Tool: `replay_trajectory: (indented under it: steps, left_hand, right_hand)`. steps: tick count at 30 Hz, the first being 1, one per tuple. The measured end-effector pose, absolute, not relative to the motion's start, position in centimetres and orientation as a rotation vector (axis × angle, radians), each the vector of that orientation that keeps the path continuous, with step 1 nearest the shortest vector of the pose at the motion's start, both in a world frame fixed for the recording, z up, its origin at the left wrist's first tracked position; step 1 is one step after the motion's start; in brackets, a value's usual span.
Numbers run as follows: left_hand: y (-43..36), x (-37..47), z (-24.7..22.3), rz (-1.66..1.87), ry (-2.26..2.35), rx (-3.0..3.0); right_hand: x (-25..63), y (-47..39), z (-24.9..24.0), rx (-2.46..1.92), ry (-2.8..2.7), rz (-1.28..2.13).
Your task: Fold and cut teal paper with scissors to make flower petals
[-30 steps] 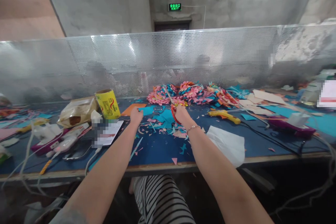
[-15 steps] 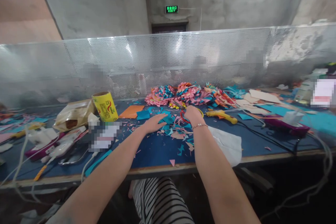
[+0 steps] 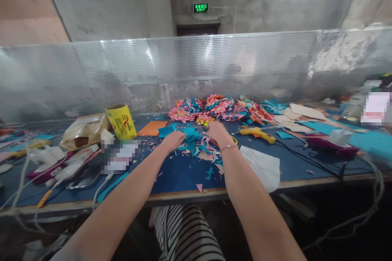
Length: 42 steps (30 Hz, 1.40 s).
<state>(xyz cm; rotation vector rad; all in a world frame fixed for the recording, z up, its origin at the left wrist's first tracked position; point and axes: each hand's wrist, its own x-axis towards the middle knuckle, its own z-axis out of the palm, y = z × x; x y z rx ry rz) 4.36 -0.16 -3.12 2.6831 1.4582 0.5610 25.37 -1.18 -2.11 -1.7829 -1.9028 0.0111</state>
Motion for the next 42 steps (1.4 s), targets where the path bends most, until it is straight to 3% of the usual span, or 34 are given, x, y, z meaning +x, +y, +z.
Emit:
replay_trajectory:
  steps: [3,7,14,19,32,42]
  left_hand:
    - [0.2,3.8,-2.8,0.599,1.580,2.644]
    - [0.5,3.2,-2.8,0.682,1.614,2.532]
    - [0.9,3.6,-4.1,0.543,1.383,2.590]
    - [0.9,3.5,-4.1,0.584,1.397,2.569]
    - [1.3,3.2,-3.3,1.027,1.632,2.289]
    - [0.7,3.8,-2.5,1.136,1.587,1.994]
  right_hand:
    - [23.5,-1.6,-1.9,-1.453,-2.208,0.246]
    - [22.8,-1.9,-2.2,-1.463,-2.344,0.449]
    - [22.2,-1.0,-3.3,-1.409,-2.297,-0.046]
    - [21.0,-0.4,-4.2,-1.347,-2.387,-0.184]
    - [21.4,-0.1,-3.3,-1.492,-1.945,-0.120]
    - [20.8,-0.1,-3.0,-1.400,-1.560,0.102]
